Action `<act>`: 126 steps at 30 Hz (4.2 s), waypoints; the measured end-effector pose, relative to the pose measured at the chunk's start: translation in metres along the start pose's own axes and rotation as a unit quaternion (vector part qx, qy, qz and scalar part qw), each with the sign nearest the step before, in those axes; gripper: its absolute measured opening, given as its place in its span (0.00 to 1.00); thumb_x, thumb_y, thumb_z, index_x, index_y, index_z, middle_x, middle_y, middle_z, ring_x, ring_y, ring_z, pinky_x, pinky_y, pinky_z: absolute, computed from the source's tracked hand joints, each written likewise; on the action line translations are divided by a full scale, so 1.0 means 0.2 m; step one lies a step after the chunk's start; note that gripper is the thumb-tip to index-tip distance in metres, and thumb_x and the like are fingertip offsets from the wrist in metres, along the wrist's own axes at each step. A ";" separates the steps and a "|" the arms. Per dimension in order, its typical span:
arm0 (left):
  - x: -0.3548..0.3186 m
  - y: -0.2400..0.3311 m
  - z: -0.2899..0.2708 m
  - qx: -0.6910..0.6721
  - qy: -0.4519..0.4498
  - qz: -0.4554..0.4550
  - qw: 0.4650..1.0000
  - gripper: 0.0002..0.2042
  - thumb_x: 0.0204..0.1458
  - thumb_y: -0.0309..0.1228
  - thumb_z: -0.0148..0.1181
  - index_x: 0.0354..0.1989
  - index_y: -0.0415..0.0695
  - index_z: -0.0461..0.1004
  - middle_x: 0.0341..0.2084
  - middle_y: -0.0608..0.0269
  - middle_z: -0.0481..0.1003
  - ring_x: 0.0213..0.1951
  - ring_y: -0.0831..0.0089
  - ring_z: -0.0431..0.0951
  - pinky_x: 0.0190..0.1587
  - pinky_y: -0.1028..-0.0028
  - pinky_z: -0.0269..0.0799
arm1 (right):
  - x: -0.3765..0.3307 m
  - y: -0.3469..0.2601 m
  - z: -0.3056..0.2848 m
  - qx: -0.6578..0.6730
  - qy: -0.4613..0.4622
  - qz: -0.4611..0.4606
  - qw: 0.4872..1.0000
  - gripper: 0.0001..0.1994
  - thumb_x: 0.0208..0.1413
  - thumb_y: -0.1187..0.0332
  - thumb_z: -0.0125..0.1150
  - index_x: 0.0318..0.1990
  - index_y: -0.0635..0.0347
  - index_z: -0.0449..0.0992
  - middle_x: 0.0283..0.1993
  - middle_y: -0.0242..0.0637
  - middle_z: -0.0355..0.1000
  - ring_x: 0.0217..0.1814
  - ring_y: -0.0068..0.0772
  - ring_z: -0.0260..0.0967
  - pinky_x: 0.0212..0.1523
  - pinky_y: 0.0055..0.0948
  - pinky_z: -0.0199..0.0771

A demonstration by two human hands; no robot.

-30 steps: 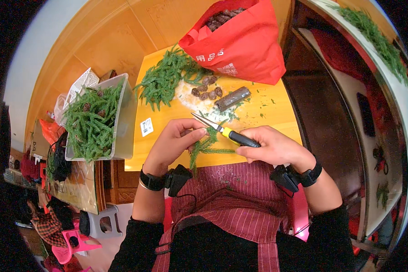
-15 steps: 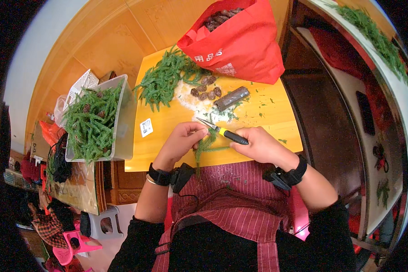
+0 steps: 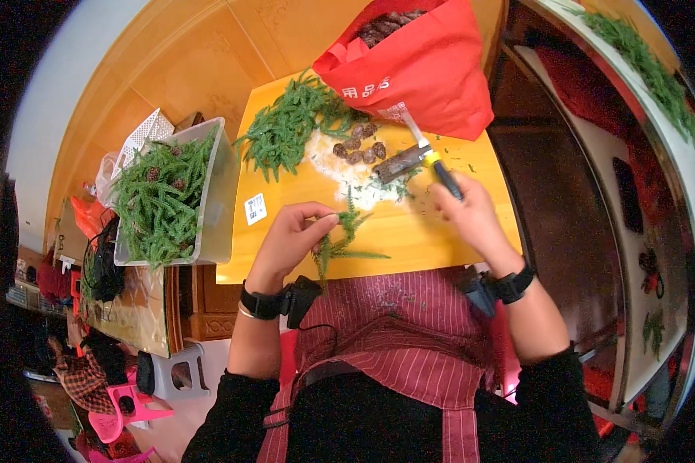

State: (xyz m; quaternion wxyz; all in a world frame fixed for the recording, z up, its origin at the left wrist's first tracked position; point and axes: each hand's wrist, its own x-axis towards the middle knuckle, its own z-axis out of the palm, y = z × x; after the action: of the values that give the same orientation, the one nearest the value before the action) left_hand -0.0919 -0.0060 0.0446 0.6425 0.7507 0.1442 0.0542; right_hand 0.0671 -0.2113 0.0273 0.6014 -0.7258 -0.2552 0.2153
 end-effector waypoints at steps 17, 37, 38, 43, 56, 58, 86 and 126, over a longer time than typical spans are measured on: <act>-0.01 0.10 0.06 -0.380 -0.126 -0.006 0.916 0.06 0.55 0.30 0.49 0.38 0.43 0.67 0.30 0.68 0.71 0.33 0.80 0.71 0.39 0.78 0.67 | -0.06 0.12 -0.20 -0.389 -0.082 -0.166 0.903 0.13 0.37 0.68 0.64 0.30 0.65 0.70 0.32 0.47 0.68 0.41 0.48 0.62 0.43 0.35 0.63; 0.00 0.05 0.18 -0.423 -0.104 -0.006 0.900 0.08 0.52 0.25 0.52 0.40 0.39 0.69 0.35 0.66 0.72 0.39 0.79 0.70 0.44 0.78 0.65 | -0.15 -0.32 0.15 -0.337 -0.032 -0.394 0.854 0.35 0.21 0.74 0.67 0.49 0.54 0.66 0.40 0.35 0.65 0.48 0.37 0.62 0.55 0.42 0.51; 0.00 0.05 0.17 -0.414 -0.106 -0.009 0.904 0.08 0.52 0.25 0.52 0.40 0.39 0.69 0.35 0.66 0.72 0.39 0.79 0.70 0.44 0.79 0.65 | -0.15 -0.32 0.15 -0.336 -0.033 -0.394 0.855 0.35 0.21 0.74 0.67 0.49 0.54 0.66 0.40 0.35 0.65 0.48 0.37 0.62 0.55 0.42 0.51; 0.00 0.08 0.18 -0.377 -0.095 -0.009 0.921 0.08 0.51 0.26 0.53 0.39 0.38 0.70 0.35 0.65 0.72 0.39 0.79 0.71 0.45 0.80 0.64 | -0.12 -0.29 0.14 -0.297 -0.043 -0.401 0.865 0.32 0.20 0.76 0.67 0.44 0.55 0.68 0.40 0.35 0.65 0.48 0.38 0.62 0.55 0.40 0.52; 0.01 0.03 0.11 -0.227 -0.089 -0.043 0.969 0.07 0.50 0.25 0.54 0.36 0.37 0.71 0.31 0.65 0.73 0.36 0.80 0.71 0.42 0.80 0.66 | -0.10 -0.21 0.17 -0.292 -0.057 -0.383 0.875 0.26 0.22 0.77 0.67 0.39 0.59 0.69 0.40 0.38 0.63 0.47 0.40 0.61 0.53 0.40 0.53; -0.01 0.02 0.10 -0.217 -0.082 -0.047 0.972 0.07 0.50 0.25 0.55 0.36 0.37 0.71 0.31 0.65 0.73 0.35 0.80 0.71 0.42 0.81 0.65 | -0.11 -0.21 0.19 -0.292 -0.062 -0.375 0.878 0.26 0.22 0.76 0.67 0.39 0.59 0.69 0.40 0.38 0.63 0.47 0.40 0.61 0.53 0.39 0.53; 0.22 -0.11 -0.32 0.331 0.158 0.165 0.916 0.13 0.49 0.31 0.54 0.42 0.39 0.69 0.32 0.56 0.72 0.33 0.68 0.72 0.36 0.74 0.68 | 0.60 0.04 0.39 -0.594 -0.087 -0.292 0.744 0.05 0.40 0.70 0.53 0.24 0.56 0.76 0.30 0.37 0.71 0.35 0.39 0.69 0.32 0.34 0.70; 0.53 -0.04 -0.25 0.370 0.113 0.058 0.920 0.10 0.38 0.30 0.64 0.27 0.40 0.72 0.20 0.66 0.71 0.23 0.74 0.71 0.28 0.76 0.67 | 0.57 0.04 0.34 -0.503 -0.121 -0.337 0.787 0.04 0.38 0.69 0.54 0.19 0.53 0.74 0.25 0.36 0.72 0.31 0.36 0.71 0.30 0.33 0.69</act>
State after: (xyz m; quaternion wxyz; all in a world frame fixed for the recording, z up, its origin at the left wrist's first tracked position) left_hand -0.0052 0.0739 0.0334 0.2942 0.9307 0.1820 0.1187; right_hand 0.1146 -0.0879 0.0060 0.1491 -0.7617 -0.6262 -0.0736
